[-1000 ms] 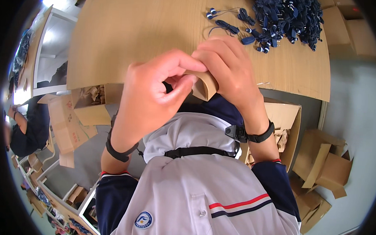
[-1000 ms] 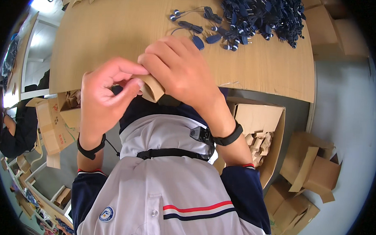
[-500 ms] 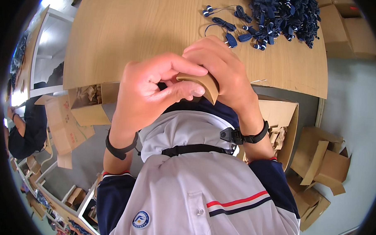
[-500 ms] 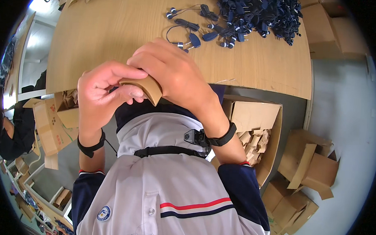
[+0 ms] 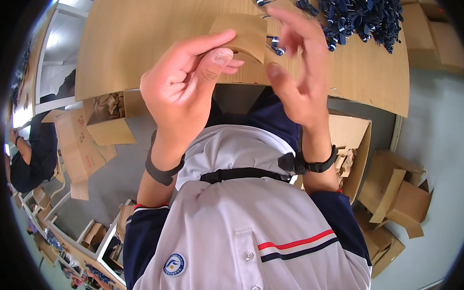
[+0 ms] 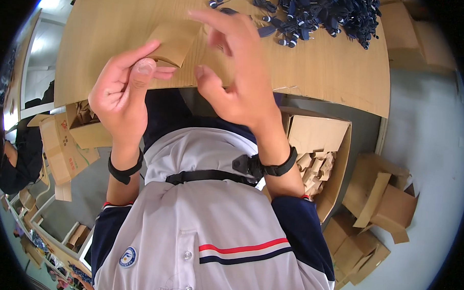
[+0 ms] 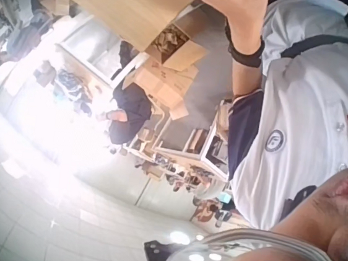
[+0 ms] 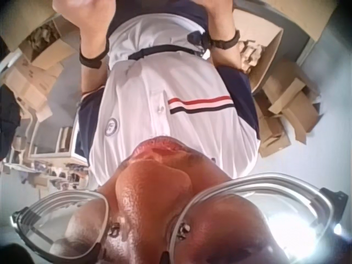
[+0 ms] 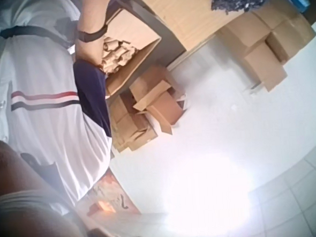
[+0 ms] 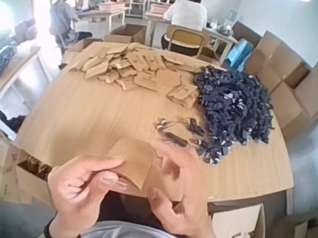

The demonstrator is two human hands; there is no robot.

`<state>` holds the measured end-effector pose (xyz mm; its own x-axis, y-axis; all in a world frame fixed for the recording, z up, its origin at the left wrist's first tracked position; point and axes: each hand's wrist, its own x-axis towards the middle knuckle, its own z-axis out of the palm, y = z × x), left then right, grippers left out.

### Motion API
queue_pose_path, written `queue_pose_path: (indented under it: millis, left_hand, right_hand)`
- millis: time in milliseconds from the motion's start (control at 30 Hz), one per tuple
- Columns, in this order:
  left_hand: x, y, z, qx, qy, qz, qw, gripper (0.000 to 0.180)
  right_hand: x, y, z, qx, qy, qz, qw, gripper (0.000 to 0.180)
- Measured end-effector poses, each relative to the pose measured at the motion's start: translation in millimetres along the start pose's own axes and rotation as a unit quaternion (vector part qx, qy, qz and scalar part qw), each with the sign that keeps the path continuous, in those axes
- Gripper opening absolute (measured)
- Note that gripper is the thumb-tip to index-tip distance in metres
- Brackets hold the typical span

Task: Assembling blue shoe laces into small brown cardboard pouches.

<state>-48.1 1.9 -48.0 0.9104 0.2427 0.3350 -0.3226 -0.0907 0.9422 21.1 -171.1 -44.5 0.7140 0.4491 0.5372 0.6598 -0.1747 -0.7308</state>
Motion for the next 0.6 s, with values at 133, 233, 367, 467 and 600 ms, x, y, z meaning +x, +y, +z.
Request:
queue_pose_path:
  millis: [133, 233, 367, 467, 600]
  left_hand:
    - [-2, -12, 10, 0.045, 0.072, 0.104, 0.991, 0.017]
    - [-4, -13, 15, 0.054, 0.089, 0.131, 0.986, 0.017]
    - [-4, -14, 14, 0.027, 0.1, 0.126, 0.987, 0.017]
    - [-3, -6, 2, 0.059, 0.05, 0.088, 0.993, 0.018]
    - [-2, -3, 0, 0.07, 0.047, 0.082, 0.993, 0.019]
  right_hand:
    - [-15, -5, 41, 0.149, 0.107, 0.064, 0.981, 0.035]
    - [-13, -15, 55, 0.19, 0.16, 0.064, 0.967, 0.021]
    - [-14, -16, 57, 0.253, 0.161, 0.08, 0.951, 0.013]
    - [-14, -17, 60, 0.347, 0.169, 0.118, 0.915, 0.011]
    - [-12, -19, 64, 0.408, 0.185, 0.133, 0.884, 0.011]
